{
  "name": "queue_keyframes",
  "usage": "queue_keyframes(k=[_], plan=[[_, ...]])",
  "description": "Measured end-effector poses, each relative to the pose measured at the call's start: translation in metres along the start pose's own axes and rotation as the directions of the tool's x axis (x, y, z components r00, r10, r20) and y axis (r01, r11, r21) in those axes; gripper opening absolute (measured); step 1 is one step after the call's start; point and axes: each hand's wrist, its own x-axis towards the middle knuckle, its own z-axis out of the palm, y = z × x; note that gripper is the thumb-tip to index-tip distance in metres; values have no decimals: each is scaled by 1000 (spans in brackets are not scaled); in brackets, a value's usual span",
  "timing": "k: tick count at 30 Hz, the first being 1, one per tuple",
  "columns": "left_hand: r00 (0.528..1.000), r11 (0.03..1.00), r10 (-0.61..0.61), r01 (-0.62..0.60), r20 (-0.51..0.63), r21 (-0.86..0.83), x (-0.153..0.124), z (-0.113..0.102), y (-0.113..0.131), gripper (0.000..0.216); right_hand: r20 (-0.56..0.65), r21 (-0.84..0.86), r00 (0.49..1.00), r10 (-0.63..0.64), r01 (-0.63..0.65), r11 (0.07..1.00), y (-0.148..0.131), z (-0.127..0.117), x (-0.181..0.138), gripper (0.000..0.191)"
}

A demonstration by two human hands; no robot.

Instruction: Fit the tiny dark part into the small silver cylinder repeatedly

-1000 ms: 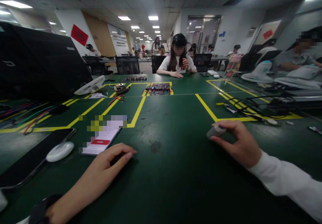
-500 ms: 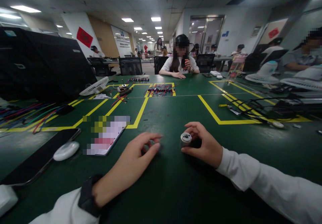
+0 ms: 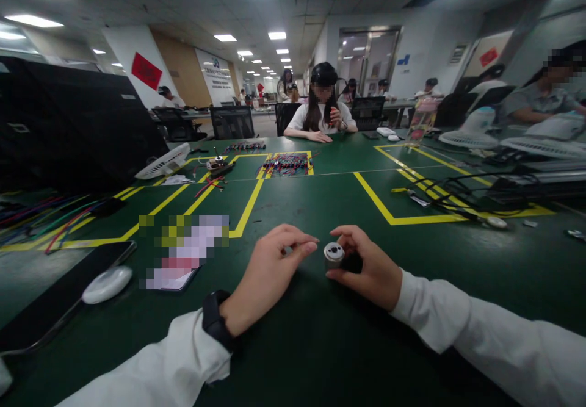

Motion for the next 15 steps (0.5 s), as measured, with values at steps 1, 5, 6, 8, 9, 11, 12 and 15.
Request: queue_keyframes(k=[1, 5, 6, 8, 9, 11, 12, 15], plan=[[998, 999, 0, -2, 60, 34, -3, 1, -6, 14, -1, 0, 1000, 2, -2, 1000, 0, 0, 0, 59], [974, 980, 10, -55, 226, 190, -9, 8, -20, 11, -5, -30, 1000, -4, 4, 1000, -3, 2, -1, 55], [971, 978, 10, -59, 239, 202, -9, 9, -21, 13, -5, -29, 1000, -3, 3, 1000, -4, 2, -1, 53], [969, 984, 3, -47, 246, 172, -9, 8, -20, 19, -22, 19, 1000, 13, -12, 1000, -4, -1, 0, 49], [969, 990, -4, -31, 246, 140, -9, 6, -19, 23, -47, 58, 999, 27, -24, 998, -3, -5, -1, 49], [972, 997, -27, 11, 232, 73, -11, -1, -17, 27, -132, 96, 989, 62, -49, 994, 3, -20, -4, 52], [975, 998, -43, 33, 218, 48, -13, -6, -16, 28, -188, 63, 979, 74, -63, 996, 9, -31, -8, 54], [980, 994, -112, 107, 166, 37, -26, -25, -19, 29, -370, -241, 926, 68, -166, 956, 38, -81, -32, 60]])
